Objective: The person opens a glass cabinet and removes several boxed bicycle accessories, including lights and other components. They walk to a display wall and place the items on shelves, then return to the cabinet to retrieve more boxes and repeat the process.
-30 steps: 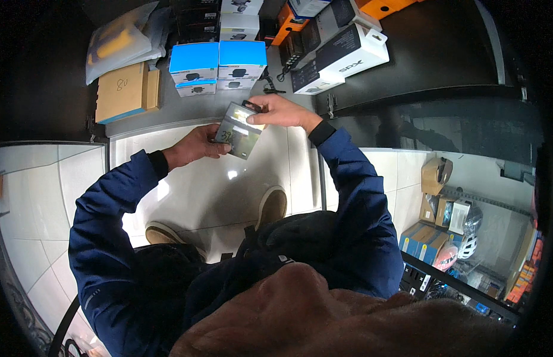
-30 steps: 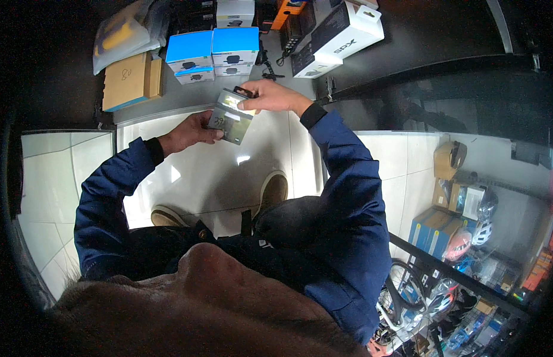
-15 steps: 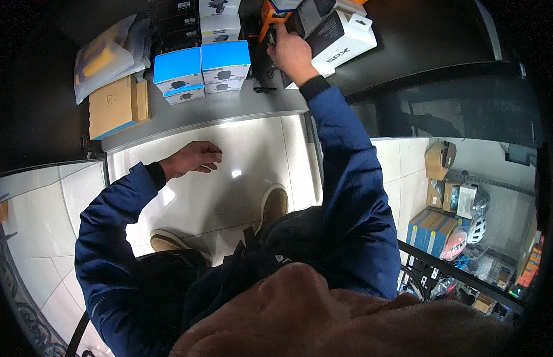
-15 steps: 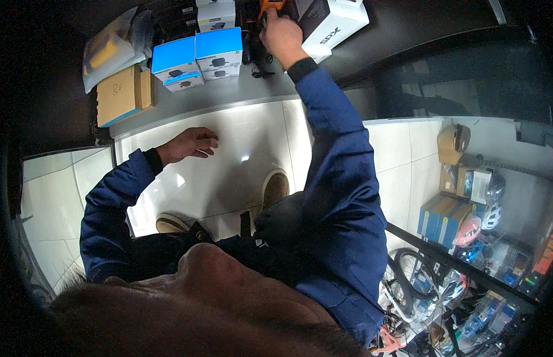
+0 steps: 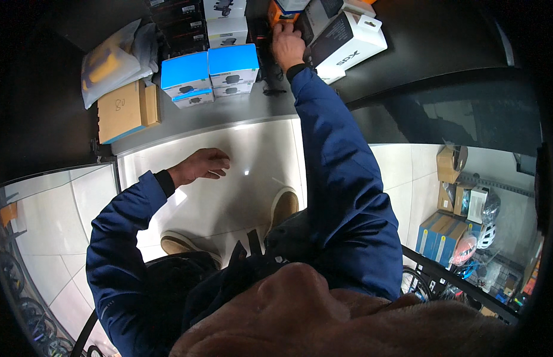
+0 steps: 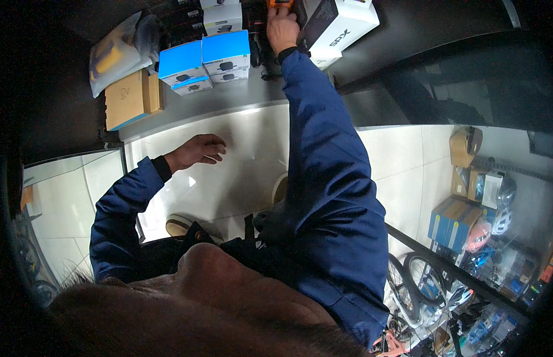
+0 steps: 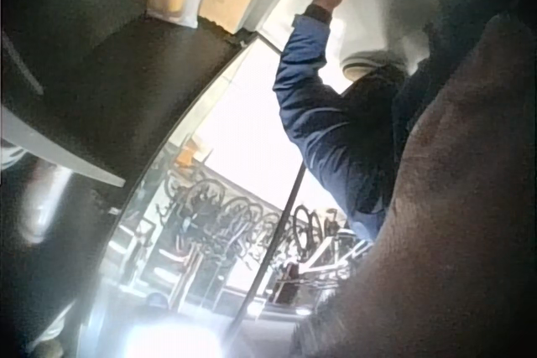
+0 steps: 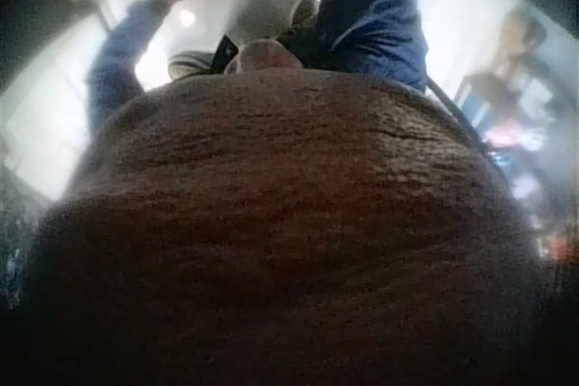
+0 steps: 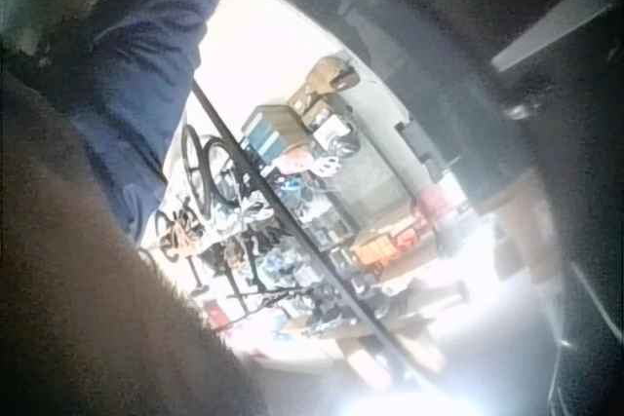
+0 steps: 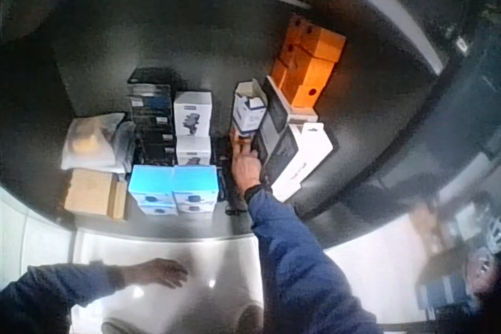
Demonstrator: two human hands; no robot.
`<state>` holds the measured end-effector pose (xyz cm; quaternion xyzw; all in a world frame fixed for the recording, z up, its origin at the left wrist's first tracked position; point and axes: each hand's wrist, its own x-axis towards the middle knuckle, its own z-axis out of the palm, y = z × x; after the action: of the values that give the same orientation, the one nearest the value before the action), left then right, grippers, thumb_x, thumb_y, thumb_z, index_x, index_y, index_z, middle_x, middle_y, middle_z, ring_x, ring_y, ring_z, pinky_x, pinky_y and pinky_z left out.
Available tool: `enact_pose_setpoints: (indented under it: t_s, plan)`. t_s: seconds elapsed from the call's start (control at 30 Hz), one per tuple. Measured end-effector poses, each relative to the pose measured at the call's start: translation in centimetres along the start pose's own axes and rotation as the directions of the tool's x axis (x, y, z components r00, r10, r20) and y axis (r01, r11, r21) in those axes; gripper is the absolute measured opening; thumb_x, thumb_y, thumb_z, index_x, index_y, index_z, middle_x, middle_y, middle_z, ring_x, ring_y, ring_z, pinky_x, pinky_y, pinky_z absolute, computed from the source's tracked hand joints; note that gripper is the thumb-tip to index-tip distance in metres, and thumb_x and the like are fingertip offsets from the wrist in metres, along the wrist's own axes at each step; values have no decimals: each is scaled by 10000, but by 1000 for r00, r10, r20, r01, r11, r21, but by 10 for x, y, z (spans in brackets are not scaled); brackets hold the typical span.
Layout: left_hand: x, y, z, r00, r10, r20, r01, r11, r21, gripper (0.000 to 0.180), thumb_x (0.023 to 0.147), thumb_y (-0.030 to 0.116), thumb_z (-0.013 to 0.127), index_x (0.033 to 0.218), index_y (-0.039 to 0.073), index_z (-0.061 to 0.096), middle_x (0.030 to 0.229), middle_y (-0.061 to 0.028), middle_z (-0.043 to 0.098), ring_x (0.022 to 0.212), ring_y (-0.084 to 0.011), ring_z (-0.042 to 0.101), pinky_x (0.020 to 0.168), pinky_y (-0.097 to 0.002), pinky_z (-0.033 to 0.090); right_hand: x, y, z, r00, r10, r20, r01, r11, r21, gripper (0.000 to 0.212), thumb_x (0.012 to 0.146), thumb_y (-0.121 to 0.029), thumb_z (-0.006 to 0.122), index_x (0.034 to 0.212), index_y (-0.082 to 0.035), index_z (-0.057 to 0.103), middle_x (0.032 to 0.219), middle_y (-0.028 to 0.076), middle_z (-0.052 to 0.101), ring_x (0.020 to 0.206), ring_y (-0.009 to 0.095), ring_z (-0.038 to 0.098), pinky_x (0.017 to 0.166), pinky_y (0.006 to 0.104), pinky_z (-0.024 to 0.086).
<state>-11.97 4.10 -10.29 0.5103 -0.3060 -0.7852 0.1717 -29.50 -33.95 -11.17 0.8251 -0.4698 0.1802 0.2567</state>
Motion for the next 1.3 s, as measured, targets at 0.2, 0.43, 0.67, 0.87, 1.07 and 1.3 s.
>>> enact_pose_setpoints:
  t_s: [0.2, 0.43, 0.67, 0.87, 1.07, 1.3]
  plan:
    - [-4, 0, -3, 1000, -1, -19, 2, 999, 41, 455, 1057, 372, 670, 1361, 45, 586, 1214, -57, 663, 1100, -179, 661, 1025, -353, 550, -3, -8, 9, 997, 53, 62, -56, 997, 58, 291, 946, -225, 685, 1187, -67, 644, 1149, 169, 618, 930, 366, 695, 627, 413, 612]
    - [-2, 2, -5, 1000, 7, 2, -7, 998, 55, 473, 1062, 383, 664, 1375, 39, 579, 1240, -71, 663, 1122, -187, 656, 1026, -362, 544, 33, 27, -33, 994, -12, 107, -8, 982, 187, 357, 942, -270, 604, 1213, -57, 696, 1056, 210, 730, 1011, 368, 704, 817, 477, 580]
    - [-3, 4, -1, 1000, 15, -3, -15, 1000, 24, 431, 1052, 360, 669, 1332, 38, 604, 1202, -55, 666, 1098, -183, 667, 1008, -351, 557, 64, 41, -51, 993, -97, -64, 113, 934, 339, 351, 959, -299, 592, 1075, 1, 734, 1101, 223, 748, 1021, 415, 698, 905, 493, 546]
    - [-7, 2, -1, 1000, 8, -23, -7, 999, 43, 427, 1053, 374, 667, 1320, 45, 609, 1191, -51, 664, 1093, -176, 666, 1014, -356, 552, 62, 40, -62, 997, -17, 74, -12, 924, 382, 543, 960, -380, 639, 1235, 89, 643, 1078, 289, 720, 868, 437, 712, 785, 499, 575]
    - [-5, 3, 1, 1000, 8, -8, -8, 999, 47, 437, 1055, 389, 666, 1321, 47, 609, 1199, -53, 660, 1104, -173, 665, 1017, -351, 550, 81, 28, -95, 952, 241, -186, -149, 901, 407, 936, 923, -409, 717, 1554, 138, 297, 1171, 351, 663, 932, 449, 712, 823, 499, 581]
    - [-6, 1, 0, 1000, 29, 5, -29, 999, 35, 455, 1059, 381, 664, 1350, 38, 591, 1234, -64, 670, 1101, -180, 681, 999, -354, 566, 99, 19, -142, 928, 329, -176, -168, 789, 591, 945, 893, -262, 751, 1625, 29, 229, 1340, 345, 576, 1020, 460, 685, 842, 498, 585]
